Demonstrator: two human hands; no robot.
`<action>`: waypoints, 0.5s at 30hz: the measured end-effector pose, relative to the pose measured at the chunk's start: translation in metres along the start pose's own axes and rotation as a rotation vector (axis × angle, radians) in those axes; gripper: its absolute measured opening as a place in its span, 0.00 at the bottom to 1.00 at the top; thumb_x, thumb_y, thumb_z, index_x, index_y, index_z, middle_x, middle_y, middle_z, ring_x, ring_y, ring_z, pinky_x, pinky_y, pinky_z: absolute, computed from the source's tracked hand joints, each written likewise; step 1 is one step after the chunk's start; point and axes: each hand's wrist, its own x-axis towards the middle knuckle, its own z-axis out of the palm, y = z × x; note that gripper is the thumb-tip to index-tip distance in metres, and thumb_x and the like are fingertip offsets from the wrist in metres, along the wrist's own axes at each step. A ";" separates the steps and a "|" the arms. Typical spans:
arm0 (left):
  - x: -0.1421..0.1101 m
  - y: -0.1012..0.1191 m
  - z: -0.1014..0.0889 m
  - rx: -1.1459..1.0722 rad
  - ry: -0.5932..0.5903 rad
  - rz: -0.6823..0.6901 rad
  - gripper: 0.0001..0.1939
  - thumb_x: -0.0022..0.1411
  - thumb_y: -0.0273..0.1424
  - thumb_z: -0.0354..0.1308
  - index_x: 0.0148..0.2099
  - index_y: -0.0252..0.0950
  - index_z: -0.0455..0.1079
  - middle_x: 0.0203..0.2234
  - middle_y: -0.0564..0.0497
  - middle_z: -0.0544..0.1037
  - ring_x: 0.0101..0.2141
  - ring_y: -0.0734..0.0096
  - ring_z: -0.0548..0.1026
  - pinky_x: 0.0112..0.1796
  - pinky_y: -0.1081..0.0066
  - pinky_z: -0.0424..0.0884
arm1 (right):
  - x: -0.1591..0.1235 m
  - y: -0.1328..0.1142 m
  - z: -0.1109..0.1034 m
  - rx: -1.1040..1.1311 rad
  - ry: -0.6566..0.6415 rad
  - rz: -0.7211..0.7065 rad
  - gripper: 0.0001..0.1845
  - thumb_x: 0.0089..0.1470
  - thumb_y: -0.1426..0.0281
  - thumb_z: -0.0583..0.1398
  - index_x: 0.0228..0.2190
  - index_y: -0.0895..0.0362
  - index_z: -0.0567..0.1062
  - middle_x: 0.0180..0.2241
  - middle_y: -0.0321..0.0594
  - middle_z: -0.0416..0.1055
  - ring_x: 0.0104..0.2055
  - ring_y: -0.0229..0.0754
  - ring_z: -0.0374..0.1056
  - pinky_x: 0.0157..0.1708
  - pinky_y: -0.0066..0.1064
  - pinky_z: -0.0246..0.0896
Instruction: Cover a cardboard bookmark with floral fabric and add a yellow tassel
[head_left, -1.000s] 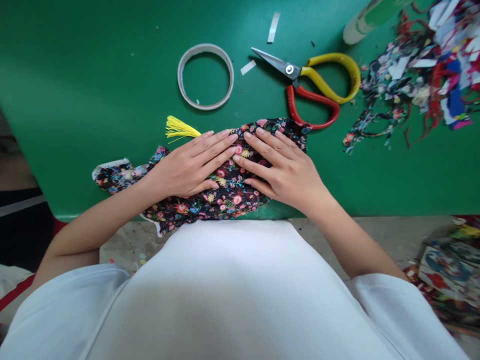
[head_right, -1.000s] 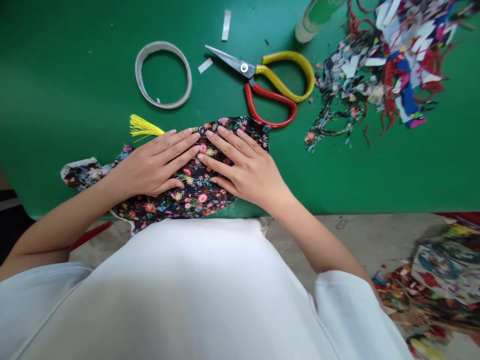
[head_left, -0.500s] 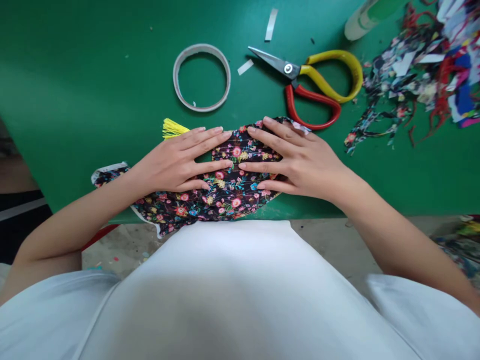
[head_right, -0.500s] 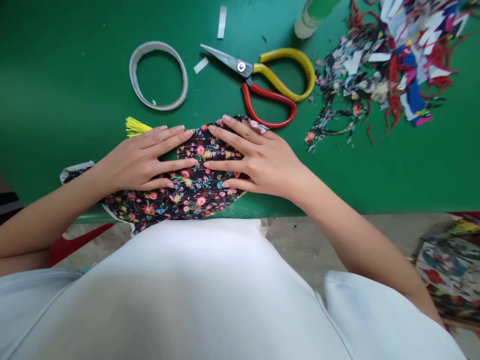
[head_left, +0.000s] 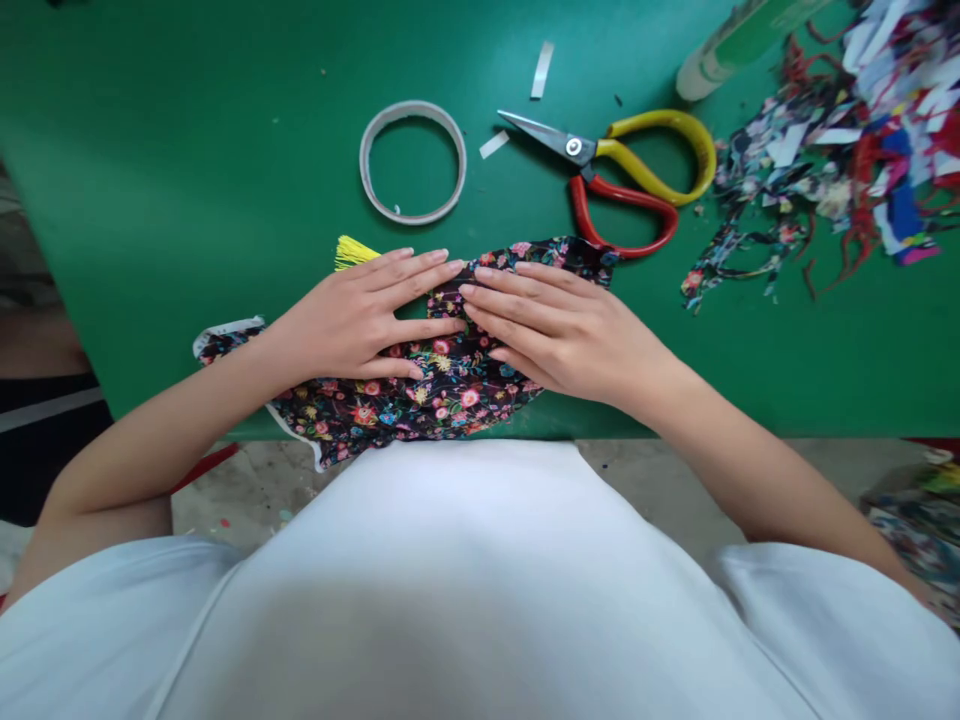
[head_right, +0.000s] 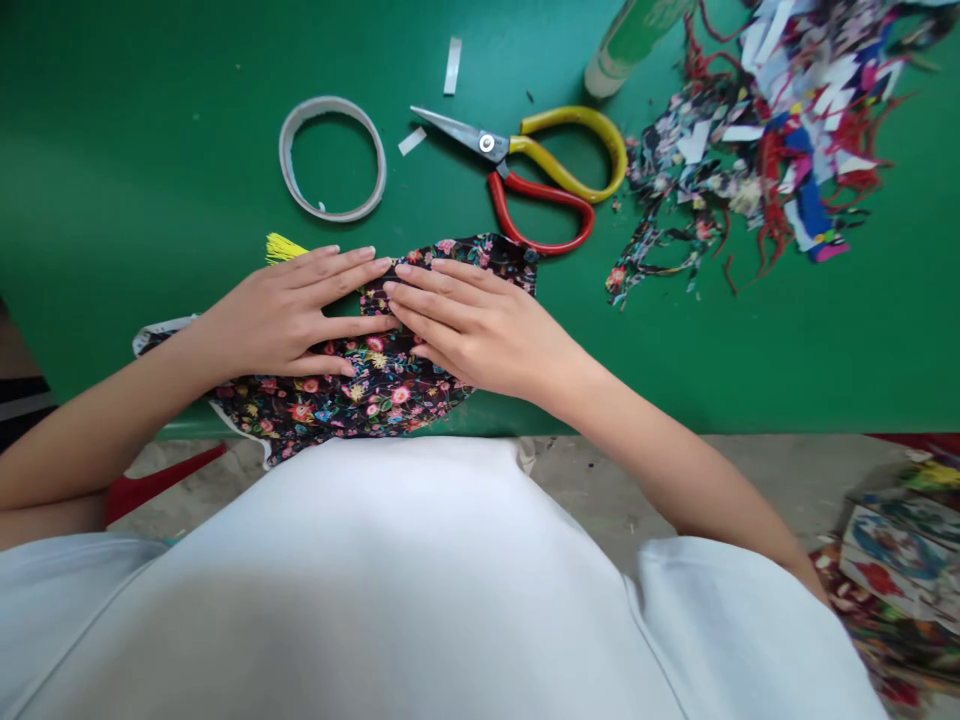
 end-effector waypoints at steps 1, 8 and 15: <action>0.000 0.000 0.000 -0.003 0.002 -0.003 0.32 0.67 0.53 0.54 0.68 0.49 0.64 0.75 0.48 0.49 0.73 0.53 0.52 0.71 0.49 0.52 | 0.005 -0.001 0.003 0.007 0.000 0.013 0.29 0.69 0.65 0.53 0.69 0.46 0.59 0.68 0.37 0.63 0.72 0.48 0.58 0.71 0.55 0.56; 0.000 -0.003 0.002 -0.025 -0.002 -0.008 0.33 0.66 0.54 0.55 0.69 0.51 0.63 0.75 0.48 0.51 0.73 0.53 0.52 0.71 0.48 0.52 | 0.008 0.019 0.006 -0.091 -0.053 -0.035 0.26 0.70 0.62 0.53 0.66 0.47 0.64 0.69 0.33 0.58 0.74 0.46 0.52 0.73 0.51 0.52; 0.000 -0.004 0.002 0.009 -0.023 0.003 0.35 0.66 0.55 0.55 0.70 0.51 0.61 0.75 0.48 0.50 0.74 0.53 0.51 0.71 0.48 0.52 | -0.002 0.036 -0.001 -0.073 -0.064 -0.094 0.27 0.67 0.54 0.56 0.65 0.40 0.64 0.71 0.31 0.54 0.75 0.48 0.47 0.74 0.54 0.42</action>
